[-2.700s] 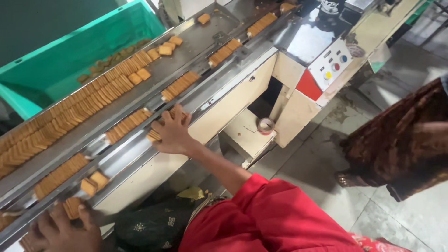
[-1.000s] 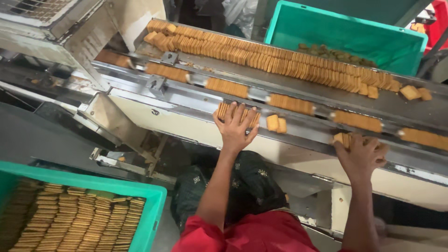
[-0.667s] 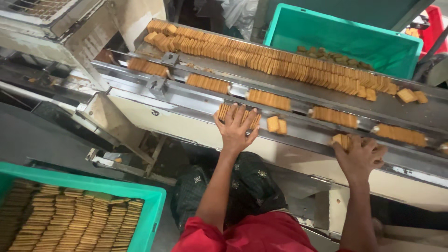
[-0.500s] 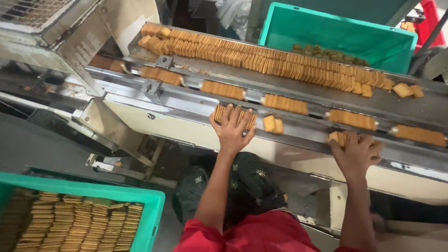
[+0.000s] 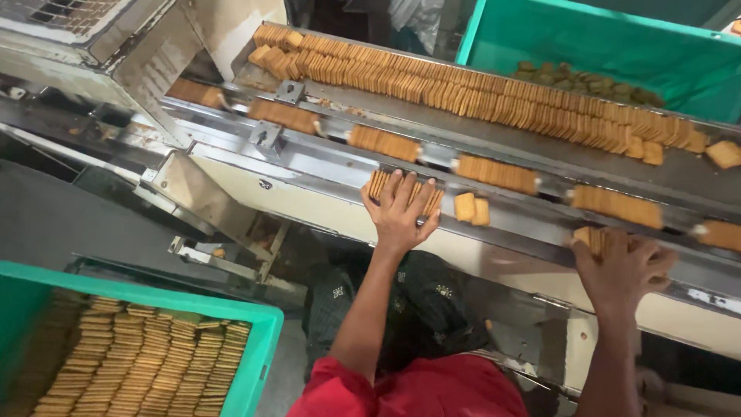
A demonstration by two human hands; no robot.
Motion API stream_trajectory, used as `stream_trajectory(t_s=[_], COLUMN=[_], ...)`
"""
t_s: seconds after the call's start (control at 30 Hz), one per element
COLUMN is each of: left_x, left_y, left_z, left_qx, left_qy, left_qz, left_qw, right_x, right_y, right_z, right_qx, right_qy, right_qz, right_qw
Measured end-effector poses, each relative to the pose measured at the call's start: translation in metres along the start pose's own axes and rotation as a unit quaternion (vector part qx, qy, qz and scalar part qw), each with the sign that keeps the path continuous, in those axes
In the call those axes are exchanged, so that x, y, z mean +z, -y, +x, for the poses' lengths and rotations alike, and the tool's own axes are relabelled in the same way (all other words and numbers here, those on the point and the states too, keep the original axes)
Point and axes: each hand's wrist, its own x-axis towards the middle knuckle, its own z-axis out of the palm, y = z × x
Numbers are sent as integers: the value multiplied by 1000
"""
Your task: The person arranges rectangular biscuits on a moving conveyor belt by hand, aligning them into neat rows. They continuously pick up and place biscuits to maintain uniform spacing as the belt advances.
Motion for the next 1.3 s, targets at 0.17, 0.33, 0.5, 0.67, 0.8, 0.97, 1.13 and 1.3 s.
stream_trajectory(t_s=[0.17,0.33,0.5,0.67,0.8,0.97,1.13,1.3], left_x=[0,-2,-4,-5,-5,-8,-6,1], left_y=[-2,-2,-3,-4,-4,-4,-4,2], left_z=[0,2,3,3,3,1,2,-4], left_qx=[-2,-1,4,2,-3,0,5,3], left_qy=[14,13,9,13,30,37,26,27], left_qz=[5,4,0,-4,-3,5,-4,-9], left_qw=[1000,1000,1000,1000,1000,999,1000,1000], right_x=[-4,-7,-7,-6,-6,-4,-8,-12], right_y=[3,5,6,5,3,4,7,20], right_z=[-3,-1,0,0,-1,-2,-9,-2], right_qx=[5,-4,14,34,-4,-14,-1,2], right_qy=[1,2,25,37,9,-16,-12,-19], right_qz=[10,17,17,25,8,2,21,38], right_qw=[1000,1000,999,998,1000,1000,1000,999])
